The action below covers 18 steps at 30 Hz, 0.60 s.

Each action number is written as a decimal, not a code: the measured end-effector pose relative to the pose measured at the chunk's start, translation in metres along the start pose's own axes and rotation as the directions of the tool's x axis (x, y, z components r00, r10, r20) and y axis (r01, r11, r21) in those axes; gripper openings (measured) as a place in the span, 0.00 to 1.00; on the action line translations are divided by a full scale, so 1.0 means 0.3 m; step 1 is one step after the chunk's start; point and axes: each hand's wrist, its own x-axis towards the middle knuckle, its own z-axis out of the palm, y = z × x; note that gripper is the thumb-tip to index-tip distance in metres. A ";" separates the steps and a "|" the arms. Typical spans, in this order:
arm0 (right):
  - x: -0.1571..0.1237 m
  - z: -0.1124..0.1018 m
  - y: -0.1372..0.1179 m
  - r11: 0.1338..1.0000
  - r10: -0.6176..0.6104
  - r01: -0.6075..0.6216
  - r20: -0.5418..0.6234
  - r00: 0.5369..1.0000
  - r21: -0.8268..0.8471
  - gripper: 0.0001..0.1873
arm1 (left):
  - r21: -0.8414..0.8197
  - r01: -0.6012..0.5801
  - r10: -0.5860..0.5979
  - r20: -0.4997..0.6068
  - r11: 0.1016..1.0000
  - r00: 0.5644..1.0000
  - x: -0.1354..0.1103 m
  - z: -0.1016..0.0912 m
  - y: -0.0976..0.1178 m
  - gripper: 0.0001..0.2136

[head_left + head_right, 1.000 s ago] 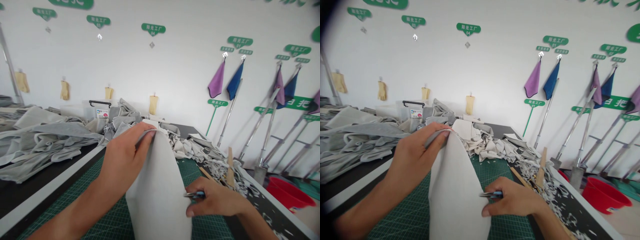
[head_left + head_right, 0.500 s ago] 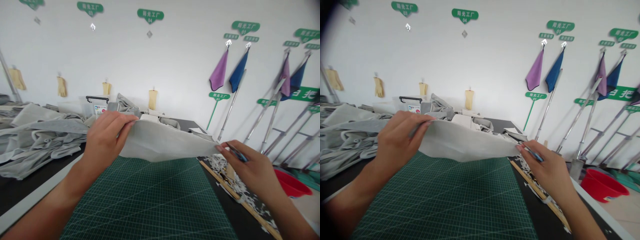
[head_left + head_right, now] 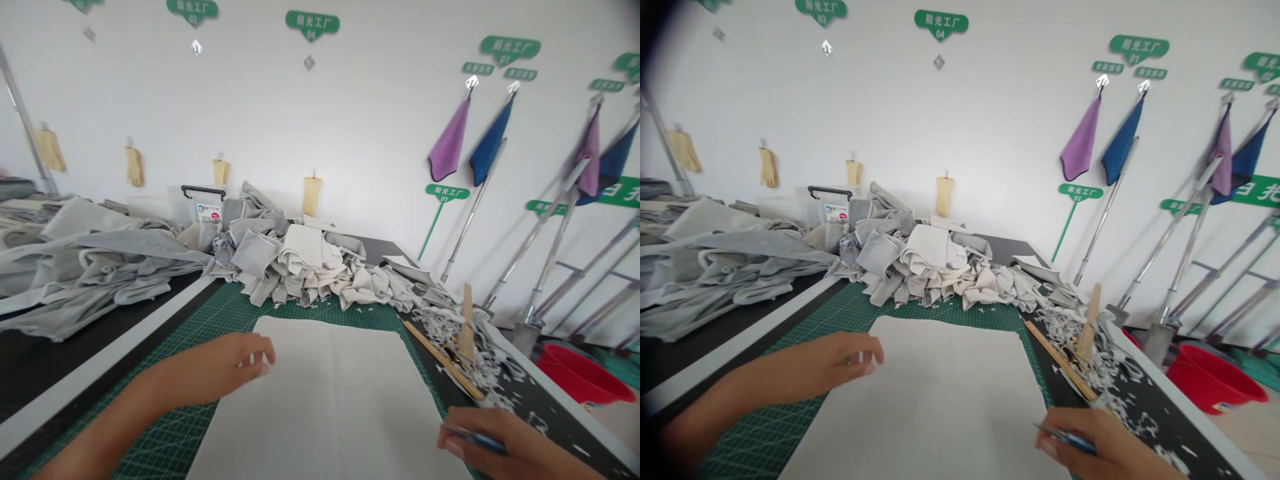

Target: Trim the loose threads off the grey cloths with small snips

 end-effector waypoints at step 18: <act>0.512 0.222 -0.604 0.883 -0.432 0.371 0.186 0.883 0.288 0.22 | -0.074 0.232 -0.242 -0.208 0.970 0.948 0.412 0.067 -0.347 0.13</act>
